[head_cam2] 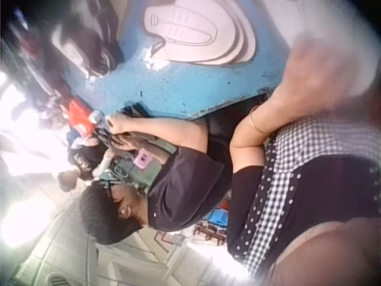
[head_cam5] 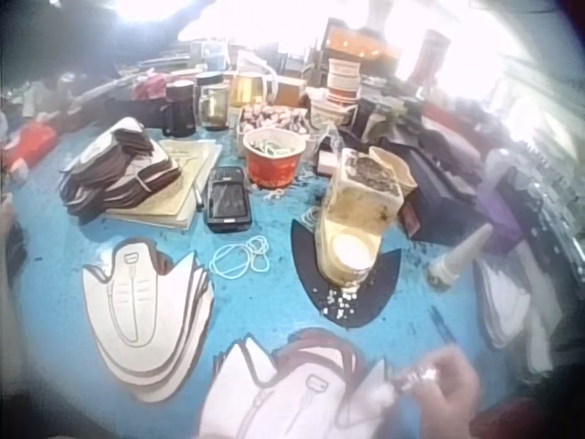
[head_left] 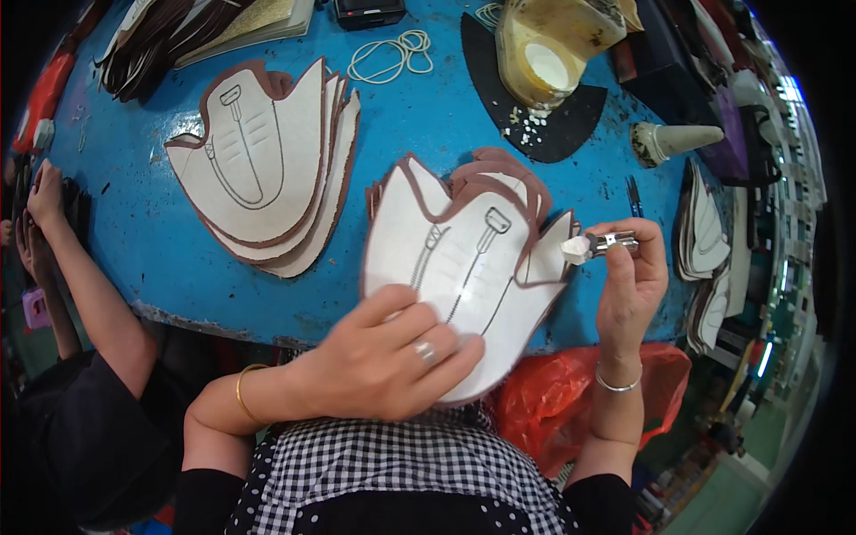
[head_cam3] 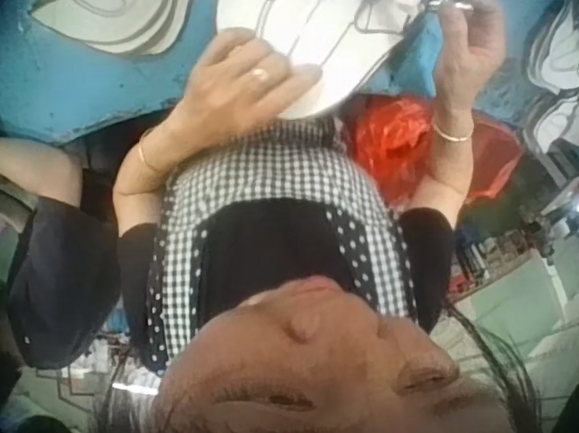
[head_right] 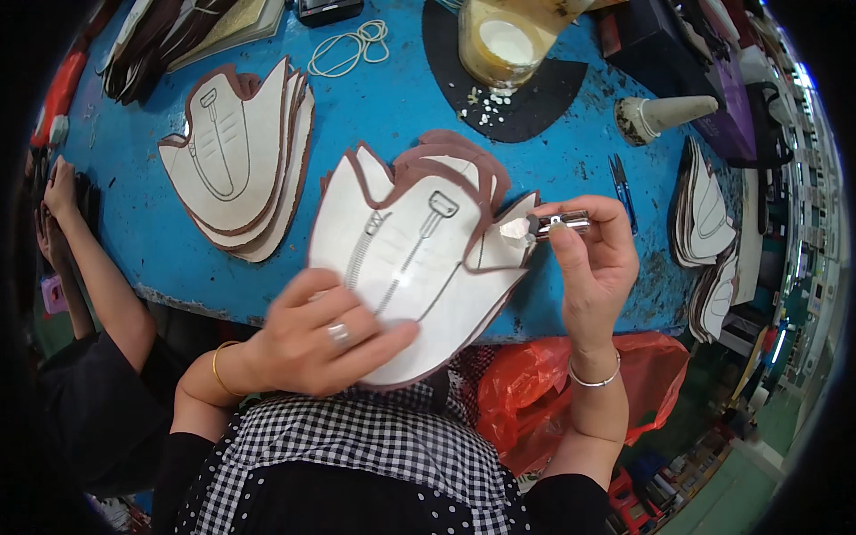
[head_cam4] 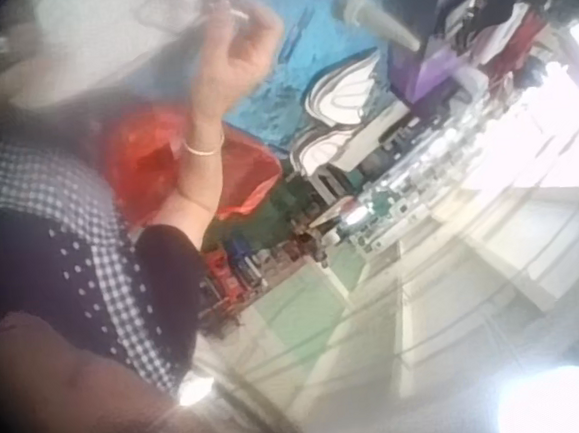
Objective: Applying glue to shoe upper components and attaching leather pieces to the tongue area.
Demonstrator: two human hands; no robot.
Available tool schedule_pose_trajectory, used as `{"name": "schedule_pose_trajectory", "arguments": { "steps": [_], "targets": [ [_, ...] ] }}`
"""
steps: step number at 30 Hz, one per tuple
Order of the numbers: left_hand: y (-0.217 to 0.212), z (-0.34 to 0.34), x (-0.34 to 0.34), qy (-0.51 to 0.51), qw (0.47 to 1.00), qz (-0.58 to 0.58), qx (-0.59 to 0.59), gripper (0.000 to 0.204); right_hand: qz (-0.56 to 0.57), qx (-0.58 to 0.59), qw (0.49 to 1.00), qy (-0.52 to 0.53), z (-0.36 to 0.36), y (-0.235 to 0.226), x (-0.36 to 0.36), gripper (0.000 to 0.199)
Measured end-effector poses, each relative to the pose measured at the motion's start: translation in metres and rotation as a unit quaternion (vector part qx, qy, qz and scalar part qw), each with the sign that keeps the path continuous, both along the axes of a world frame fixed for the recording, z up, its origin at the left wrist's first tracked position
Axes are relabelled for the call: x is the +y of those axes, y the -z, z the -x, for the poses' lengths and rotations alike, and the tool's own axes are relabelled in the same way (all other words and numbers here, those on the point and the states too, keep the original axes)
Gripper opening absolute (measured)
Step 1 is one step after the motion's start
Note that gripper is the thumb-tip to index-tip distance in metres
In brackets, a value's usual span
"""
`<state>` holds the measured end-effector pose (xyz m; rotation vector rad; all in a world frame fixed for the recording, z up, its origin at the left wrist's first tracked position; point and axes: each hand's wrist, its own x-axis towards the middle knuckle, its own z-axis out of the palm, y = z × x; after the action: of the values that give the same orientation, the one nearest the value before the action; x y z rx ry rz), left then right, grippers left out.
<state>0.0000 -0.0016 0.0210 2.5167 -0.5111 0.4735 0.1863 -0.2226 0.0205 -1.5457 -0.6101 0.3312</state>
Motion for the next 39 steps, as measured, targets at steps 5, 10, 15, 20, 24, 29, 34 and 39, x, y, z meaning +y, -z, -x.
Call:
{"name": "schedule_pose_trajectory", "arguments": {
  "steps": [5, 10, 15, 20, 24, 29, 34, 39],
  "targets": [
    [-0.034, 0.03, 0.051, -0.198, 0.976, -0.026, -0.083, 0.034, 0.023, 0.007, 1.0, 0.002, 0.002, 0.001, -0.005, 0.019],
    [-0.007, 0.025, 0.088, -0.321, 0.937, -0.127, -0.051, 0.034, 0.088, -0.008, 0.995, -0.037, 0.012, -0.002, 0.012, 0.021],
    [0.013, 0.008, 0.011, 0.021, 0.988, 0.144, 0.053, 0.037, 0.194, -0.18, 0.954, -0.144, 0.005, -0.003, 0.026, 0.021],
    [0.026, -0.001, -0.031, 0.04, 0.995, 0.069, 0.056, 0.037, 0.184, -0.373, 0.899, -0.134, -0.007, 0.007, 0.048, 0.024],
    [0.025, -0.004, -0.031, 0.044, 0.998, 0.029, 0.04, 0.029, 0.193, -0.375, 0.902, -0.09, -0.015, 0.011, 0.053, 0.025],
    [0.02, -0.005, -0.029, 0.03, 0.998, 0.035, 0.037, 0.026, 0.165, -0.375, 0.899, -0.153, 0.006, -0.002, 0.037, 0.027],
    [0.009, -0.005, -0.02, 0.012, 1.0, 0.011, -0.012, 0.025, 0.048, -0.104, 0.993, -0.037, 0.01, -0.007, 0.016, 0.019],
    [-0.031, 0.02, 0.036, -0.068, 0.989, 0.01, -0.129, 0.031, -0.011, -0.025, 0.999, 0.02, -0.008, -0.001, 0.01, 0.015]
  ]
}}
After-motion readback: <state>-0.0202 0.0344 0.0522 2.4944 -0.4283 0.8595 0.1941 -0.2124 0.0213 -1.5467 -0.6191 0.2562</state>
